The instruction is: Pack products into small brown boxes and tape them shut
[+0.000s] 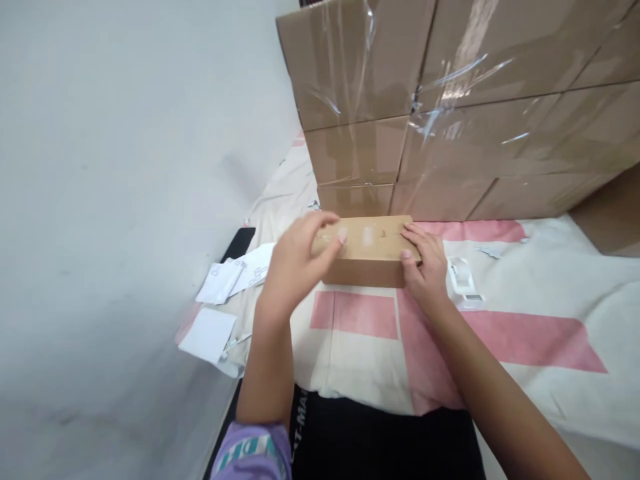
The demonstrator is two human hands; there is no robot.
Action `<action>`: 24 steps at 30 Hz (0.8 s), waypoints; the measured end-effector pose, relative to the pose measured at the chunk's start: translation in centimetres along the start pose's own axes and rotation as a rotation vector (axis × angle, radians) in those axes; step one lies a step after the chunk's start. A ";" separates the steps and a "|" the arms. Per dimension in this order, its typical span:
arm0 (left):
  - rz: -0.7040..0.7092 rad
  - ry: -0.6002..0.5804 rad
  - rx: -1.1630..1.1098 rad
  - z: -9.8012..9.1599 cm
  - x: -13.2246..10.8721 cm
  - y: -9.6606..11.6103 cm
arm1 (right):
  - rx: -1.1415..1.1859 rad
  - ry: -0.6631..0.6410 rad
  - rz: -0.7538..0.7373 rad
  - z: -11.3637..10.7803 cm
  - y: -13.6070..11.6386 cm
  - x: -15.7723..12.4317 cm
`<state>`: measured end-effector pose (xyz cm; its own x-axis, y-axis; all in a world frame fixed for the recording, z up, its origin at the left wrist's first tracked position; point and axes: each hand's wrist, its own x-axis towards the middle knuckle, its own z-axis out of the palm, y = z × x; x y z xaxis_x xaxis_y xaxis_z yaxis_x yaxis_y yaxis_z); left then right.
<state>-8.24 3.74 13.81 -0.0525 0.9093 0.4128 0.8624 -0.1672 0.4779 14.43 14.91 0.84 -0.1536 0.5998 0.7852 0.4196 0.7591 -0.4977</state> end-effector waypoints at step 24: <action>-0.218 0.353 0.133 -0.1 -14.6 -12.1 | 0.807 -0.684 0.210 2.1 -7.4 -4.0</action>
<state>-17.92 -7.59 2.10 -0.3895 0.7279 0.5643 0.8683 0.0859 0.4885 10.05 7.41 0.67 -0.7199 0.5614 0.4081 -0.1794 0.4174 -0.8908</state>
